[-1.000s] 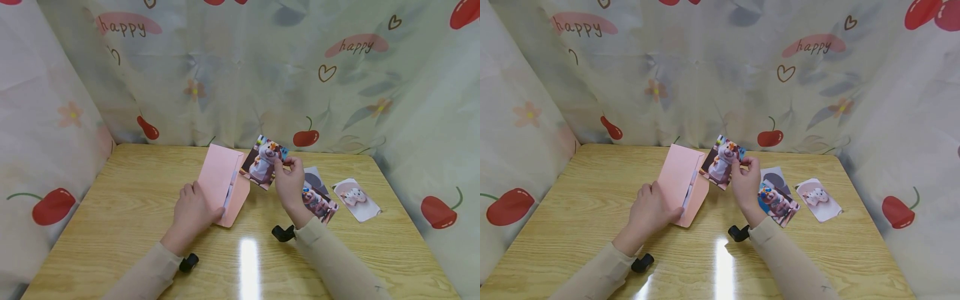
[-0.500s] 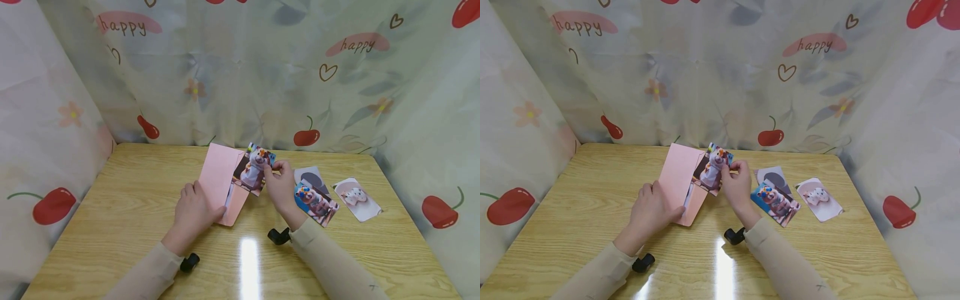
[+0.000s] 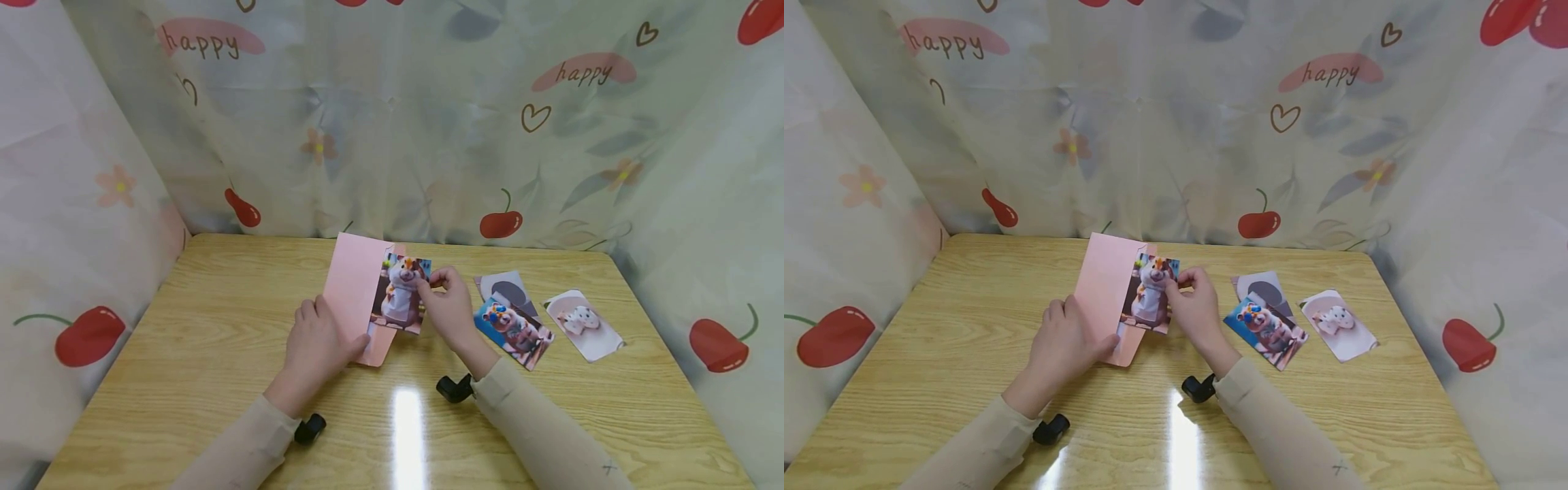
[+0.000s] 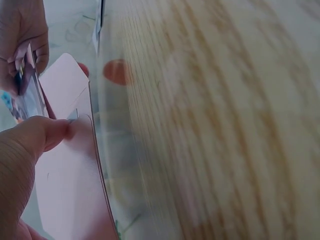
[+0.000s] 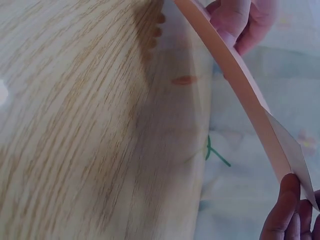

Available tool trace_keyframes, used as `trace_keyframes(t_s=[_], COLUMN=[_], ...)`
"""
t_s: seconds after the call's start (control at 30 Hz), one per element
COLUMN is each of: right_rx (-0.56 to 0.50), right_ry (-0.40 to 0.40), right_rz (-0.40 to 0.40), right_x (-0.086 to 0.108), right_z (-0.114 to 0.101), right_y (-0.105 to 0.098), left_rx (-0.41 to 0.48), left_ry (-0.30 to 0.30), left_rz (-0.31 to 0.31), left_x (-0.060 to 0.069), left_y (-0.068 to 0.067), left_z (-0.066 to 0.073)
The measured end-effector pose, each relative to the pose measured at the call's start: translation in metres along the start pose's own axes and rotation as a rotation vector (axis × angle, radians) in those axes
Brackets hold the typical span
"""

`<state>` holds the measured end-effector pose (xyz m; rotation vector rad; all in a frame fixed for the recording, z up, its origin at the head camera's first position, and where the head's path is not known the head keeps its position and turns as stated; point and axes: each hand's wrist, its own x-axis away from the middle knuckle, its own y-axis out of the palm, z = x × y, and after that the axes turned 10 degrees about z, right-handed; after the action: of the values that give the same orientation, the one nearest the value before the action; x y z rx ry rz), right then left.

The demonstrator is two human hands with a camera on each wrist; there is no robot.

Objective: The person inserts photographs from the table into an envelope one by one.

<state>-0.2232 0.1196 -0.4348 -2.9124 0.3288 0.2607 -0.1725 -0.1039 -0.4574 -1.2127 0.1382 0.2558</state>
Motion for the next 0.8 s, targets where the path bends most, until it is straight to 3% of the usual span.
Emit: trace_keyframes(t_s=[0.13, 0.37, 0.5, 0.8], right_rx=[-0.024, 0.053, 0.093, 0.138], right_ry=[0.036, 0.052, 0.059, 0.035], right_rz=[-0.047, -0.091, -0.109, -0.142], right_x=[0.0, 0.001, -0.002, 0.002], right_z=[-0.001, -0.004, 0.005, 0.003], right_y=[0.0, -0.003, -0.001, 0.001], left_rx=[0.0, 0.006, 0.014, -0.003], left_ry=[0.005, 0.024, 0.035, 0.034], left_rz=[0.005, 0.045, 0.064, 0.043], left_x=[0.0, 0.0, 0.0, 0.0], left_y=[0.001, 0.001, 0.002, 0.001], left_z=[0.0, -0.002, -0.003, -0.001])
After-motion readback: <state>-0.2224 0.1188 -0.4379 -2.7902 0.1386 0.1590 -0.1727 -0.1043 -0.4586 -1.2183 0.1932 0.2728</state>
